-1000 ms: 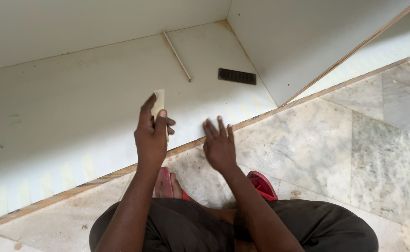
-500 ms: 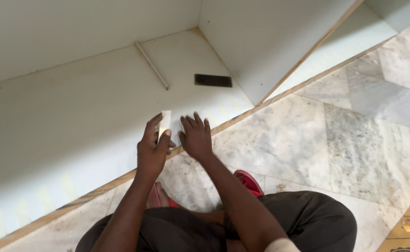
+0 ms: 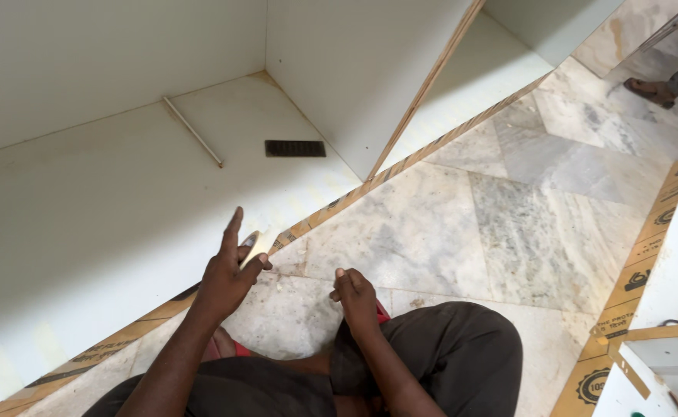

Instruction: The person sits on the floor and applies masking tape along the bottom edge of a white cabinet or shelf. They tear off pieces of tape and smooth them down along the seam where the cabinet meets the floor.

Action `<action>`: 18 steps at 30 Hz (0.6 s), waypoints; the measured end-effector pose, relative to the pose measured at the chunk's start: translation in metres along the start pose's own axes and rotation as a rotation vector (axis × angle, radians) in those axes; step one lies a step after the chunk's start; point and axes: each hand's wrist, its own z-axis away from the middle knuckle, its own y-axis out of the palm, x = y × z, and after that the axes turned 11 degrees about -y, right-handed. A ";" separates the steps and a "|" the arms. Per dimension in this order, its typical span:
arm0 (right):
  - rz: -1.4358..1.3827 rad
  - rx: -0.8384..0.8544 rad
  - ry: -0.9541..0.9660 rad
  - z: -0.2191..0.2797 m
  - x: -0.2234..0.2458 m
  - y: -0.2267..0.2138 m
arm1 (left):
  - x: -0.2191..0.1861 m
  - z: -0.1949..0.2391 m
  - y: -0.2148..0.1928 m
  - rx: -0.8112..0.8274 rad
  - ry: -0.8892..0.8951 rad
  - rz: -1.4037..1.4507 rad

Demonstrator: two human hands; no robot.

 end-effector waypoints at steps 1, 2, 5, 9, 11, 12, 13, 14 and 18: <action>0.048 0.020 -0.003 0.001 0.002 -0.001 | 0.000 0.002 0.004 0.007 -0.032 -0.036; 0.092 0.038 -0.005 0.004 0.006 -0.001 | 0.001 0.006 0.009 0.015 -0.064 -0.075; 0.046 0.074 -0.022 0.014 0.021 0.004 | 0.002 0.016 0.019 0.009 0.098 -0.172; 0.070 0.055 -0.108 0.029 0.058 0.001 | -0.001 0.038 0.035 0.087 0.104 -0.327; 0.051 0.050 -0.127 0.036 0.083 -0.004 | -0.002 0.054 0.044 0.115 0.103 -0.347; 0.042 0.046 -0.137 0.041 0.094 -0.007 | -0.003 0.062 0.048 0.130 0.103 -0.358; 0.083 0.052 -0.188 0.046 0.104 -0.009 | -0.002 0.071 0.051 0.132 0.104 -0.372; 0.126 0.061 -0.242 0.048 0.115 -0.009 | -0.002 0.080 0.054 0.128 0.106 -0.382; 0.232 0.141 -0.368 0.058 0.140 -0.004 | 0.012 0.104 0.057 0.045 0.118 -0.524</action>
